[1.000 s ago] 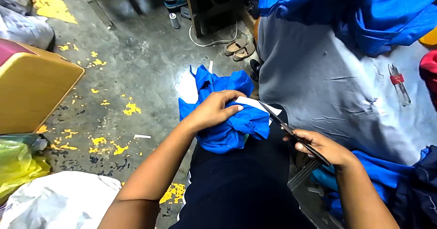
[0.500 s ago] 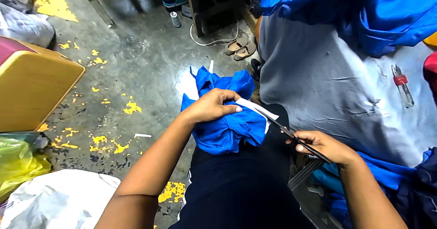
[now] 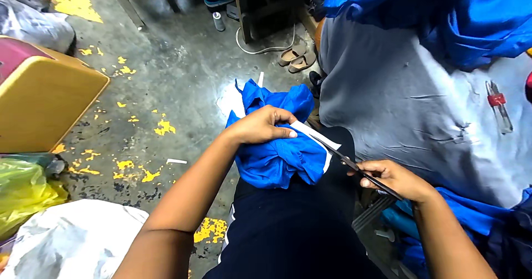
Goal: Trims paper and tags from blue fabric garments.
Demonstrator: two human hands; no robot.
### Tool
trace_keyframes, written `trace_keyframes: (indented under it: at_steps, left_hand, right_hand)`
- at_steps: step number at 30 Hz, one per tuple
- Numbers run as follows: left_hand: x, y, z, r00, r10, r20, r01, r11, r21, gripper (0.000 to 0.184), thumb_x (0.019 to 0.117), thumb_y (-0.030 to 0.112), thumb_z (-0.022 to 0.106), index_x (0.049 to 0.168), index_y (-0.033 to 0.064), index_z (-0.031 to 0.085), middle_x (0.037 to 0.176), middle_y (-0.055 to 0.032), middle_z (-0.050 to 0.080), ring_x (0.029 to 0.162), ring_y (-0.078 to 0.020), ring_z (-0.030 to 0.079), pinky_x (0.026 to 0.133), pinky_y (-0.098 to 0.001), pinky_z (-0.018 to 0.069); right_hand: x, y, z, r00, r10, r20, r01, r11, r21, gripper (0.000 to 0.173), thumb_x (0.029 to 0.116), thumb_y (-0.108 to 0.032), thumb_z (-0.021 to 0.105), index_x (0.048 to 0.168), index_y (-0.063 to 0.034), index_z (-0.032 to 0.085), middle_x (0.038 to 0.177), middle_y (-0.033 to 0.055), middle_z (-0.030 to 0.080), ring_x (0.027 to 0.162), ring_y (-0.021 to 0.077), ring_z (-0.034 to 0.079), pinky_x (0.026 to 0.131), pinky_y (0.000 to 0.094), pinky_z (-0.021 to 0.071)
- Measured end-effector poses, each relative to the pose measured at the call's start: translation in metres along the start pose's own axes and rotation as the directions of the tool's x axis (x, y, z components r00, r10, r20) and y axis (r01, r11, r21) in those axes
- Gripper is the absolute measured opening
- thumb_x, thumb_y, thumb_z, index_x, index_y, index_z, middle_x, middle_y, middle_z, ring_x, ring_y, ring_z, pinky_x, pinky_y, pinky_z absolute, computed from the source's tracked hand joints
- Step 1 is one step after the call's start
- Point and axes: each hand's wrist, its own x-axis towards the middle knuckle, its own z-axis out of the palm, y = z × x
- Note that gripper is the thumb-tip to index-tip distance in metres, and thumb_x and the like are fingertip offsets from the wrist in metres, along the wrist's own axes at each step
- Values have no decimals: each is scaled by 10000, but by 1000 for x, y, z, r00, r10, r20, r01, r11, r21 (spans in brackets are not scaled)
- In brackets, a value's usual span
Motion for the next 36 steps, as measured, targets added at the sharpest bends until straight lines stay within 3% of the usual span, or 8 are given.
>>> trace_keyframes:
  at_steps: [6, 11, 17, 22, 25, 29, 32, 36]
  left_hand:
    - [2, 1, 4, 999, -13, 32, 14, 1000, -17, 73, 920, 46, 680, 982, 43, 717, 845, 63, 698, 757, 53, 618, 697, -131, 511]
    - [3, 1, 3, 996, -74, 42, 77, 994, -74, 308, 908, 10, 690, 1213, 12, 650, 876, 48, 691, 753, 39, 616, 712, -137, 521]
    - [1, 0, 6, 991, -110, -69, 107, 993, -48, 433, 912, 93, 719, 1303, 9, 552, 843, 50, 633, 696, 29, 566, 659, -143, 488]
    - [-10, -19, 0, 996, -67, -65, 86, 928, 362, 432, 1079, 359, 404, 1145, 55, 704, 1012, -61, 718, 991, -143, 661, 965, -471, 472]
    - [-18, -25, 4, 986, -152, 76, 111, 915, 389, 478, 1017, 457, 526, 1140, 33, 708, 1040, -113, 720, 1080, -242, 646, 1098, -644, 279]
    - [-20, -32, 16, 992, -130, -6, 124, 936, 328, 403, 944, 390, 680, 1076, 10, 680, 837, -64, 663, 849, -171, 616, 914, -490, 436]
    - [-20, -30, 25, 969, -177, -172, 206, 963, 174, 553, 889, 242, 777, 1308, -12, 520, 770, -6, 594, 676, -76, 548, 675, -292, 493]
    - [-21, -26, 32, 957, -149, -251, 205, 955, 215, 486, 867, 235, 802, 1196, -5, 536, 767, -4, 581, 699, -87, 557, 709, -305, 492]
  right_hand:
    - [2, -1, 0, 999, -4, 54, 5, 1000, -16, 586, 923, -568, 660, 1137, -24, 699, 797, -175, 569, 646, -156, 437, 582, 47, 365]
    - [4, -3, 2, 999, 9, 32, -8, 999, -42, 560, 925, -550, 664, 1131, -32, 711, 802, -171, 573, 649, -155, 434, 586, 49, 366]
    - [6, -2, 6, 999, 2, -34, -2, 1000, -12, 465, 941, -467, 682, 1101, -32, 719, 802, -174, 601, 638, -157, 469, 581, 45, 400]
    - [5, 2, 11, 997, -18, -76, 16, 999, -32, 465, 946, -445, 674, 1109, -12, 727, 878, -143, 659, 684, -159, 495, 620, 50, 423]
    - [5, 4, 16, 996, -18, -82, 14, 999, -47, 427, 940, -382, 683, 1102, 10, 729, 904, -112, 675, 696, -164, 485, 635, 42, 415]
    - [5, 7, 18, 997, -2, -75, -3, 998, -64, 412, 945, -374, 684, 1107, 2, 732, 902, -103, 675, 692, -158, 474, 630, 44, 401]
    - [4, 8, 16, 997, 17, -80, -27, 993, -118, 414, 945, -371, 679, 1109, 5, 734, 892, -74, 670, 694, -140, 464, 634, 57, 395]
    - [3, 7, 16, 995, 12, -98, -30, 983, -183, 442, 944, -382, 675, 1120, 19, 735, 914, -27, 688, 703, -118, 466, 643, 73, 395]
